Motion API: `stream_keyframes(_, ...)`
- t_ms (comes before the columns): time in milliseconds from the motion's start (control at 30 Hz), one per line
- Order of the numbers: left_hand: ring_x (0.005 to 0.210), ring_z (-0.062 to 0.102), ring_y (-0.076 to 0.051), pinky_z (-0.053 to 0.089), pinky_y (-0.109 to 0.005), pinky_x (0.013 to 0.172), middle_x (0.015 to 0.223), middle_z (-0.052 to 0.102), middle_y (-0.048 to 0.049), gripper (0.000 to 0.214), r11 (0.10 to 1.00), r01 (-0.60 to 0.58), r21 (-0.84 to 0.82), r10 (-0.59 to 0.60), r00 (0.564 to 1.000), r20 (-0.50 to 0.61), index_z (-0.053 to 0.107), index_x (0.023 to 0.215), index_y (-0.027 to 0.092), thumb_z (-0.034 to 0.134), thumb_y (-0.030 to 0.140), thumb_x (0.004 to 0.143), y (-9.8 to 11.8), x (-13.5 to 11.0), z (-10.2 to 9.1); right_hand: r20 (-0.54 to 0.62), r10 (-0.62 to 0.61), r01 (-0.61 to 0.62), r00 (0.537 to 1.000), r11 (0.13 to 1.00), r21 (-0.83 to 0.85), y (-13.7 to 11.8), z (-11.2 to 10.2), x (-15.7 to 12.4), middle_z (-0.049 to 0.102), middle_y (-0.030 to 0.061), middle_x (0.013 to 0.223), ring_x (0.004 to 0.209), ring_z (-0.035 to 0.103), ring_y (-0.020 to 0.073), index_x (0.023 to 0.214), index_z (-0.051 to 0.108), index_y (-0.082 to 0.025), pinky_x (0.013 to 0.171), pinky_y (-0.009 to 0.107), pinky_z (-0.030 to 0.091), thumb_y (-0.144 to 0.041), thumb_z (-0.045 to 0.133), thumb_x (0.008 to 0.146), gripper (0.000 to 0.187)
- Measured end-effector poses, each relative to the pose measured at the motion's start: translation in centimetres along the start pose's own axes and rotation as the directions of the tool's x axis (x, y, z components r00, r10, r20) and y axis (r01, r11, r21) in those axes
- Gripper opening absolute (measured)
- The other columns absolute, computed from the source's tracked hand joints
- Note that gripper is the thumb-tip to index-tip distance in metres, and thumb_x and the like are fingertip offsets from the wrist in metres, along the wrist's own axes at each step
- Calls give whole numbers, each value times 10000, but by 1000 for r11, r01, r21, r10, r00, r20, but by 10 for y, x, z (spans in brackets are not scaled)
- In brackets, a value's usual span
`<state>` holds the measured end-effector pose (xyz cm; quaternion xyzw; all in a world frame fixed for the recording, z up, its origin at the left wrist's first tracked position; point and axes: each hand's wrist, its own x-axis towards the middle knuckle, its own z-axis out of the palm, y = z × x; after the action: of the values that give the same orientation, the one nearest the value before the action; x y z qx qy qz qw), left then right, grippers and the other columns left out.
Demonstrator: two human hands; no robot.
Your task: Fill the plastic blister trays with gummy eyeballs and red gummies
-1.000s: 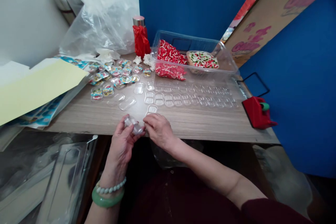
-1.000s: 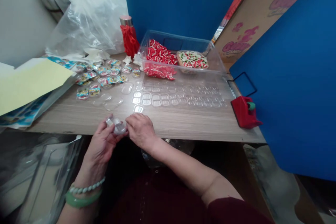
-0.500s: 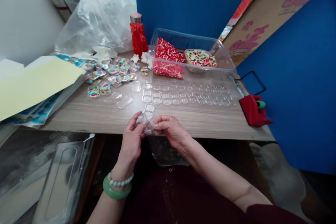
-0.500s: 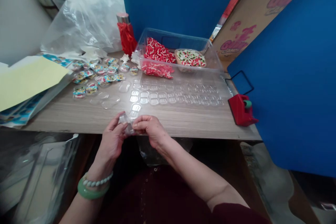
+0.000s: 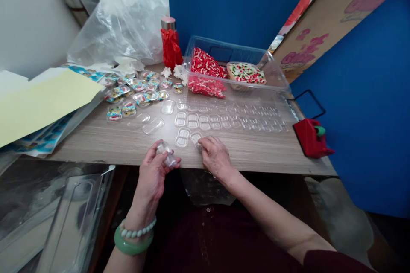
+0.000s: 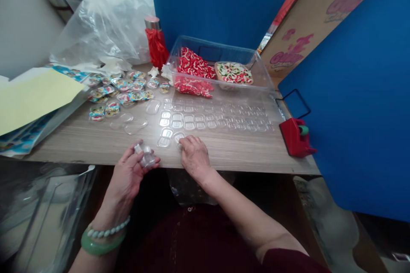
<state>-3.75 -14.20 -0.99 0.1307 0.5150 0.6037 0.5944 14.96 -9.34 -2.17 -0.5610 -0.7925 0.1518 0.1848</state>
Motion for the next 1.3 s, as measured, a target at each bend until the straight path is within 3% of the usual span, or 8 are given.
stream_keyframes(333,647,738,-247,598,-343,580,811,714,-18,612,999,39,-3,-38,999,30,545,1205,197,812,248,656,1,-2,0,38,-91,95,995,988,-118,-9,16,23,643,95,1028,982,506,229,898,705,-194,885,341,409,-162,498,948,216)
stream_keyframes(533,679,730,-219,607,-363,656,875,725,-38,521,999,47,5,-47,998,40,591,1063,169,863,274,631,-4,-2,0,-61,-89,101,994,971,217,-18,6,13,659,96,1129,1034,569,210,1012,710,-183,939,341,440,-152,551,910,192)
stream_keyframes(667,756,694,-148,570,-263,664,937,720,-17,549,999,19,-40,-16,998,58,619,1079,186,889,236,604,-14,-2,9,57,-90,40,994,812,582,-32,-8,-7,703,21,947,903,615,159,932,733,-228,844,294,471,-199,652,852,117)
stream_keyframes(767,762,664,-115,528,-206,648,914,710,9,604,999,21,-35,-19,998,63,620,1122,208,897,210,585,-21,-5,21,166,20,-133,986,695,706,-36,-12,-15,690,-2,791,812,608,144,749,727,-214,804,291,456,-187,659,801,90)
stream_keyframes(900,743,656,-125,520,-223,631,895,701,8,611,999,51,-4,-50,992,114,621,1135,214,892,218,587,-28,-10,34,416,142,-440,898,265,858,-26,-18,-17,683,-14,678,696,602,134,673,697,-187,747,287,464,-242,724,680,62)
stream_keyframes(967,733,655,-132,520,-235,622,880,694,5,588,998,67,18,-69,988,138,625,1117,206,888,231,592,-31,-11,38,486,143,-503,862,125,855,-19,-23,-19,673,-19,630,648,599,133,642,680,-183,729,289,471,-254,759,619,108)
stream_keyframes(1200,647,630,-113,496,-214,562,768,658,30,523,997,61,51,-69,986,152,626,1095,195,853,217,624,-37,-14,51,506,206,-524,837,43,850,-9,-35,-24,619,-30,566,548,523,101,618,668,-174,652,271,433,-253,765,567,135)
stream_keyframes(1300,631,658,-140,540,-259,571,798,680,5,465,995,70,75,-82,982,169,621,1066,181,830,240,655,-36,-14,51,400,305,-460,864,156,874,-2,-38,-23,614,-31,594,569,509,111,647,664,-188,624,265,400,-305,732,610,141)
